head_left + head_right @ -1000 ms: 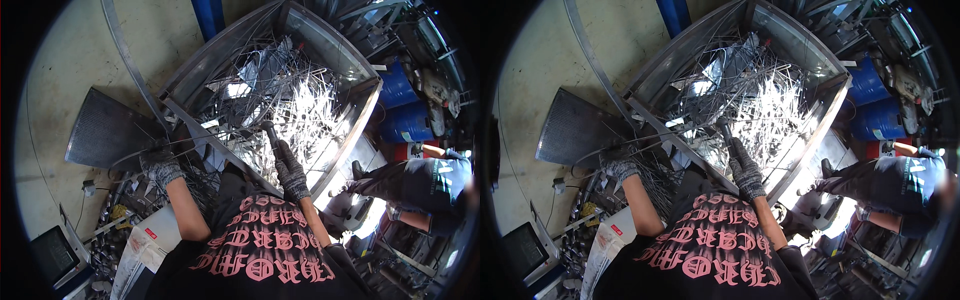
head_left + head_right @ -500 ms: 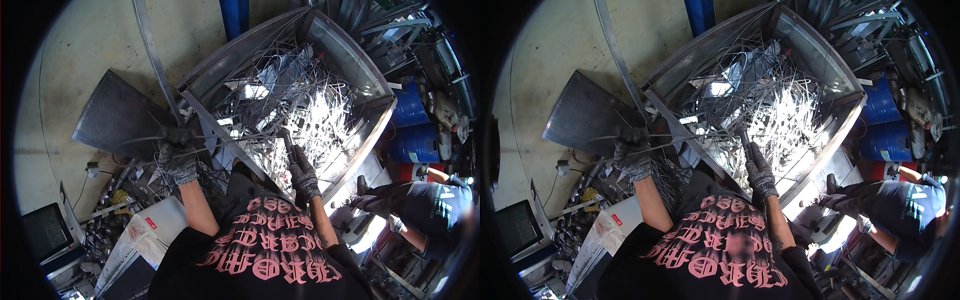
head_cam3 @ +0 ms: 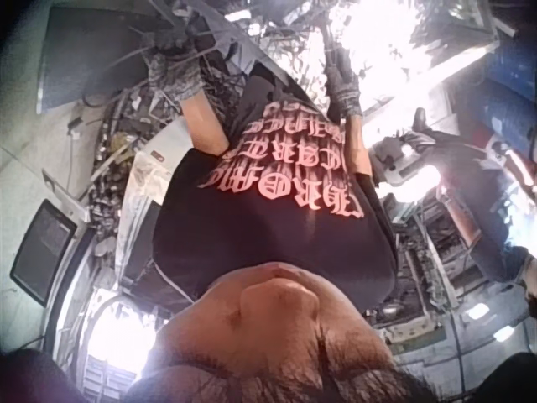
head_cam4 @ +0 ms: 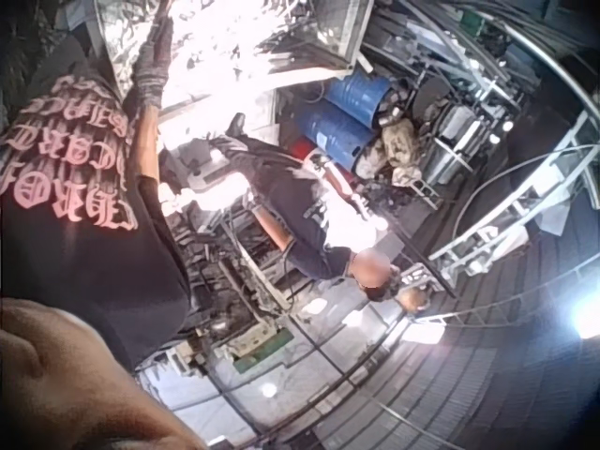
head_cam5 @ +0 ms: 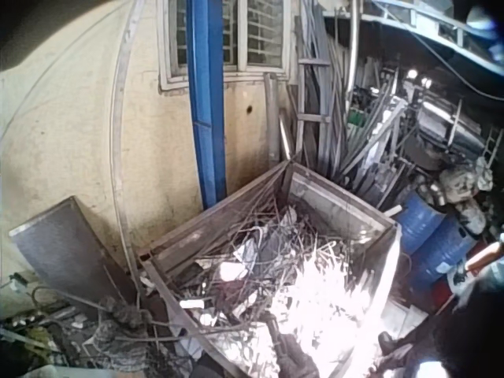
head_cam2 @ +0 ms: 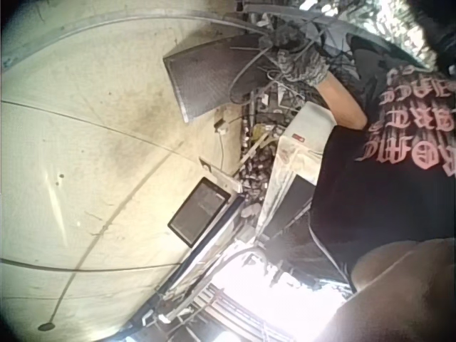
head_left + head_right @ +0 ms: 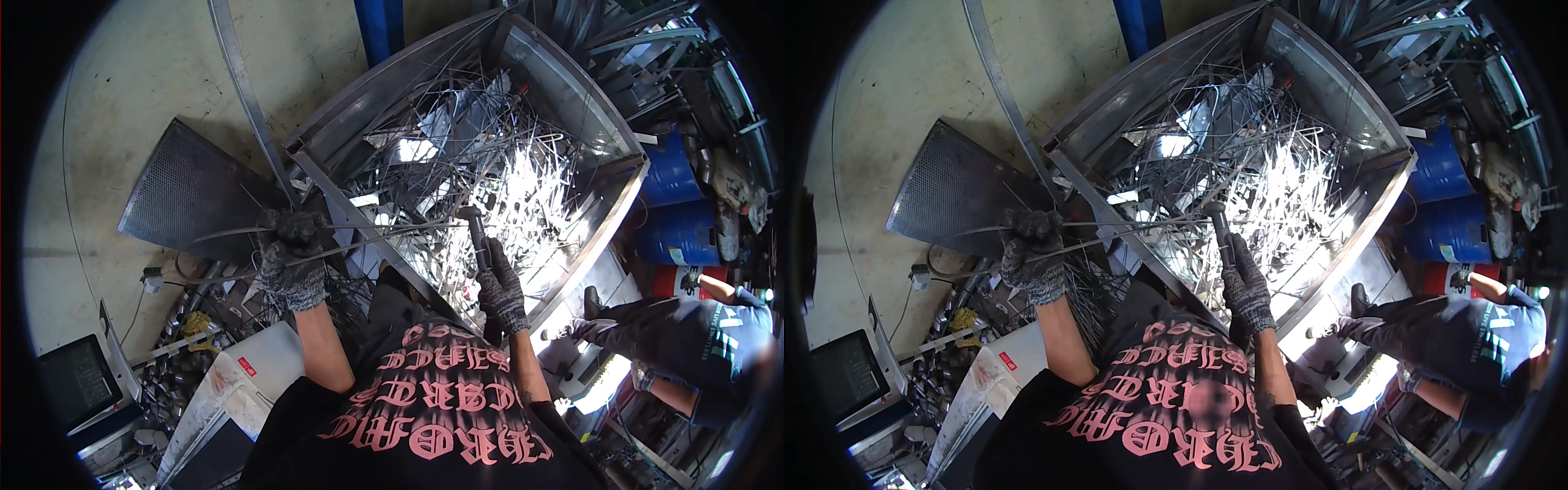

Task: Using a welding torch to join or cut metal wires and scraps in a bin.

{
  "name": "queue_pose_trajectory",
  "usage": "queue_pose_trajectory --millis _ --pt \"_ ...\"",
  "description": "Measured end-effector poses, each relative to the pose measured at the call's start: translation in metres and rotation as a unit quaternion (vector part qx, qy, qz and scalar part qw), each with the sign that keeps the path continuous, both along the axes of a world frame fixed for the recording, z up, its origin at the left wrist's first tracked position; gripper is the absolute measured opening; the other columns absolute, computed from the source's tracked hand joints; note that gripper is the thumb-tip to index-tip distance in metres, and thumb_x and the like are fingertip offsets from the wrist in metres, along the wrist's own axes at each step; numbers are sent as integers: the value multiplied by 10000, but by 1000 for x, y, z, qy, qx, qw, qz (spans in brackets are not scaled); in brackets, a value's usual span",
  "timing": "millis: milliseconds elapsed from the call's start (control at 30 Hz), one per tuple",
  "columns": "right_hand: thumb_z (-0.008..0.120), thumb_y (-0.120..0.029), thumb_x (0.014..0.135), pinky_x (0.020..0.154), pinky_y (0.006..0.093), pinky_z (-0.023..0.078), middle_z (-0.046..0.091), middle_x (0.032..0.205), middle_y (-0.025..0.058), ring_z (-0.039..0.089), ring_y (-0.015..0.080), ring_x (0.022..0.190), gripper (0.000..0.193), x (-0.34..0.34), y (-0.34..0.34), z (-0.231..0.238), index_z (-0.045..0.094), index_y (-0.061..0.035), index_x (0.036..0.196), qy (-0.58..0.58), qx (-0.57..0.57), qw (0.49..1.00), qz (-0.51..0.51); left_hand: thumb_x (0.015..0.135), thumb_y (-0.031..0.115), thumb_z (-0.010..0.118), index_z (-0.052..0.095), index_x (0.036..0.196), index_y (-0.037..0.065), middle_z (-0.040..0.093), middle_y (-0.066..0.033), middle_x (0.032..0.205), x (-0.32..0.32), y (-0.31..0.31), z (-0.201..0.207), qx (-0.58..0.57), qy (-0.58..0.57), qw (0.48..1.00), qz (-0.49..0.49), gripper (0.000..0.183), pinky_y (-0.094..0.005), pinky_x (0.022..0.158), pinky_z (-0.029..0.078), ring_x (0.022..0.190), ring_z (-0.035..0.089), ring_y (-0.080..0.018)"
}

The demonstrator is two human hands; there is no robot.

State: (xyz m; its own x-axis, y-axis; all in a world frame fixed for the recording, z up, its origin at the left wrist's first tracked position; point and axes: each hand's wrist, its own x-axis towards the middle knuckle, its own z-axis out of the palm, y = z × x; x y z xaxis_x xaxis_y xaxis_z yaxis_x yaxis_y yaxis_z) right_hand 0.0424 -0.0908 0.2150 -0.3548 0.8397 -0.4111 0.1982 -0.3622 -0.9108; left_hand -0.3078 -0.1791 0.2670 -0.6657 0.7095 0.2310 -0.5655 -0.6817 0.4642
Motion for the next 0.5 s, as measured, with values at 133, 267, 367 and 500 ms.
queue_pose_trajectory --millis 133,267,367,500 --pt "574 -102 959 504 247 422 637 1053 11 458 65 543 626 -3 -2 3 364 -193 1541 -57 31 998 10 766 119 680 588 1144 116 523 -31 925 -4 -2 -8 26 -19 999 0 390 -487 961 413 865 511 -229" --pt "580 -109 966 527 235 427 650 1017 16 479 57 582 605 -4 1 -4 385 -190 1532 -52 9 999 6 748 101 690 585 1119 121 521 -26 911 -4 -8 -10 21 -63 998 20 387 -470 923 426 847 506 -217" --pt "589 -119 968 507 238 424 658 993 17 476 61 560 601 -4 8 -25 390 -198 1530 -43 160 985 46 737 101 701 573 1115 124 504 -16 887 -2 -12 -15 -2 -57 998 40 400 -461 900 426 831 499 -213" --pt "564 -87 948 520 263 424 603 886 -1 464 80 564 641 -9 2 -6 373 -240 1540 -52 -43 997 32 730 107 712 558 1103 133 479 -5 861 -1 -14 -15 -8 -38 999 38 405 -451 887 428 817 493 -209"
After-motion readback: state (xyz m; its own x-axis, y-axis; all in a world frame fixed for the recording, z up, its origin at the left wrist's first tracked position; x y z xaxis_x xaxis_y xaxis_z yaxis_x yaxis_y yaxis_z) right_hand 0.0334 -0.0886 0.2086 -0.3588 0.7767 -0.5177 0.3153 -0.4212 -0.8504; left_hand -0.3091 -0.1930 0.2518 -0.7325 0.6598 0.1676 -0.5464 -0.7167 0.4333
